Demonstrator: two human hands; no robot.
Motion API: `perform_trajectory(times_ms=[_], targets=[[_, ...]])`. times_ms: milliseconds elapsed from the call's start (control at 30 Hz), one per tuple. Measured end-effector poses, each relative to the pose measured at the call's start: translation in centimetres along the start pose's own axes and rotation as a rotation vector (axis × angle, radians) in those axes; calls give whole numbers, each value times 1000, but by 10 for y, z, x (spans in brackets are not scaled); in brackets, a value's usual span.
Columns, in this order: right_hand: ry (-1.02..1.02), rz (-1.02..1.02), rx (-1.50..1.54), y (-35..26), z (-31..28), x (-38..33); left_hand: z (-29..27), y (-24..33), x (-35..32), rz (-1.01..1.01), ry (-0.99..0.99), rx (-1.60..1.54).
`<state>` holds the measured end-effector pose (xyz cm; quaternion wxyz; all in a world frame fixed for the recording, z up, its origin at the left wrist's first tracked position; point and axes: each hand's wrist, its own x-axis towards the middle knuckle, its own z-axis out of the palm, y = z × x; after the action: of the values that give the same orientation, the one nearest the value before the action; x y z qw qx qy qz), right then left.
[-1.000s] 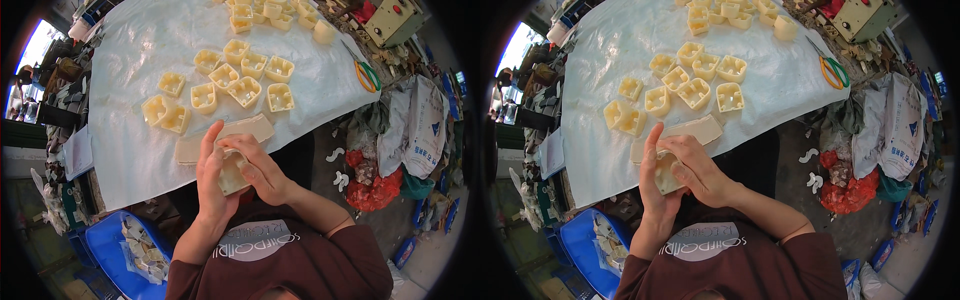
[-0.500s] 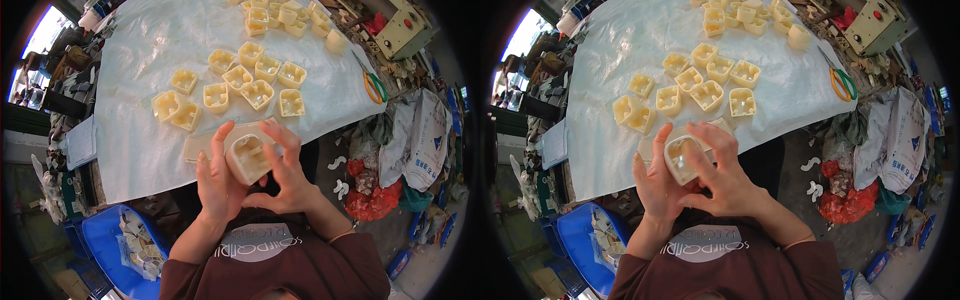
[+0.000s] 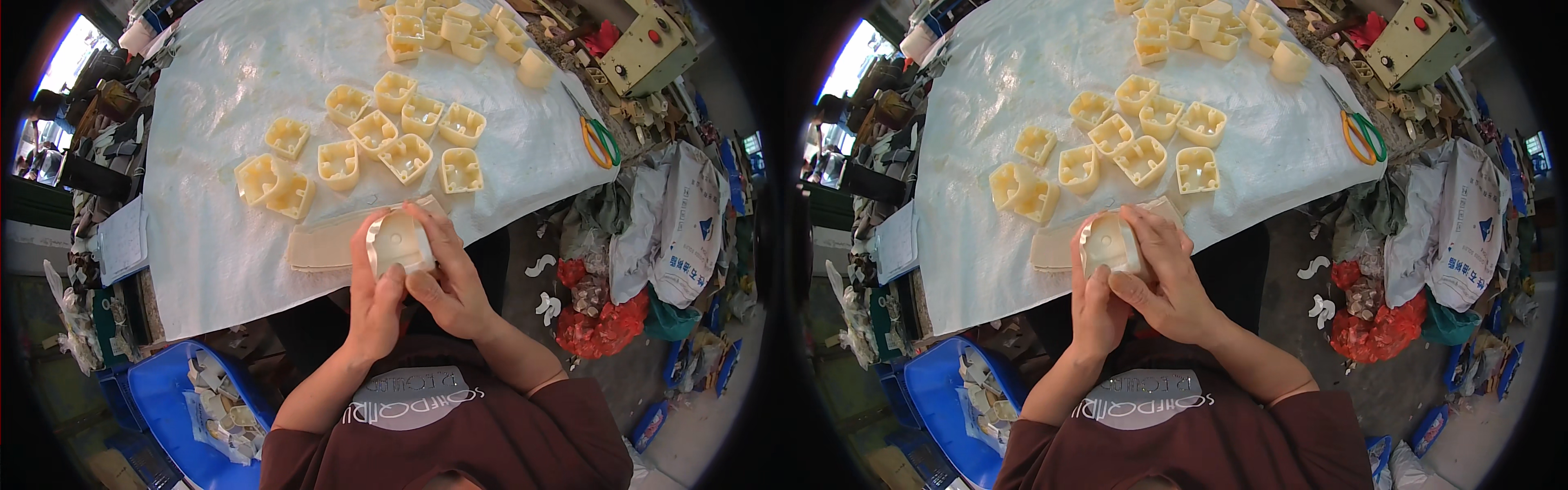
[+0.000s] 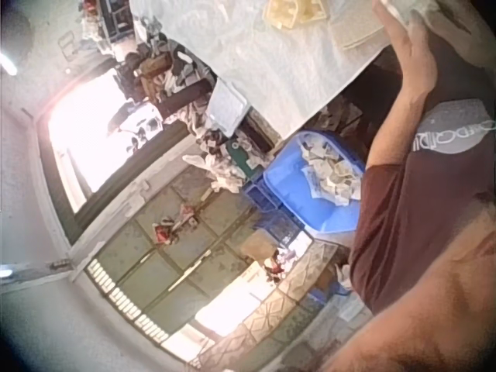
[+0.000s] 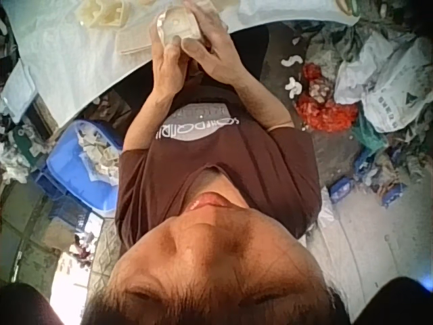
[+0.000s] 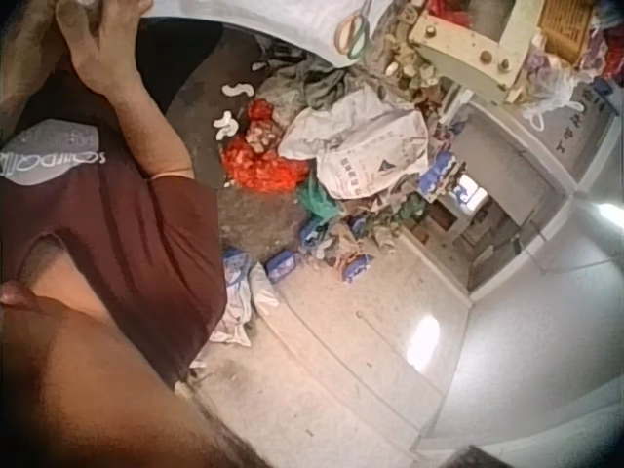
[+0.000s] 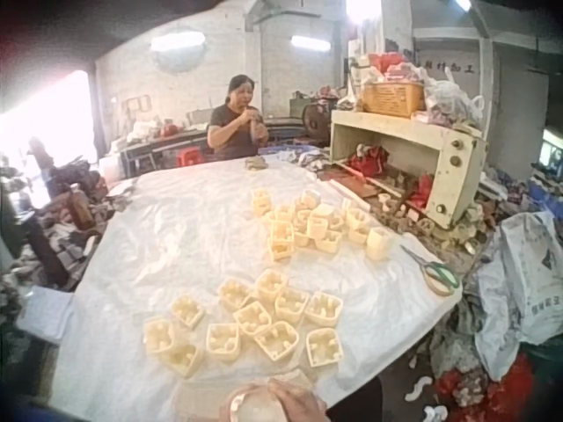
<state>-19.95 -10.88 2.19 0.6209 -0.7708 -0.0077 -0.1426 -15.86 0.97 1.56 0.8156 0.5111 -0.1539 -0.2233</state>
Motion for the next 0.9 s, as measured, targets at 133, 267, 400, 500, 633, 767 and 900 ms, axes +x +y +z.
perform_trajectory(times_ms=[133,267,400,500,633,767,900], targets=[[4,-103,24,0,2,0,5,7,-1,-18,-38,-255],[-13,-170,85,11,0,0,5,4,-4,-2,-82,-295],[-90,86,395,2,1,0,0,10,-5,-104,5,-437],[-6,-85,150,8,8,-6,6,5,-5,-54,98,-345],[75,-298,-58,15,14,-5,8,4,-6,-14,101,-251],[-2,-256,76,16,-3,-3,-9,8,-3,-157,-118,-205],[-209,-74,448,14,-26,20,-13,15,-1,-287,-313,-139]])
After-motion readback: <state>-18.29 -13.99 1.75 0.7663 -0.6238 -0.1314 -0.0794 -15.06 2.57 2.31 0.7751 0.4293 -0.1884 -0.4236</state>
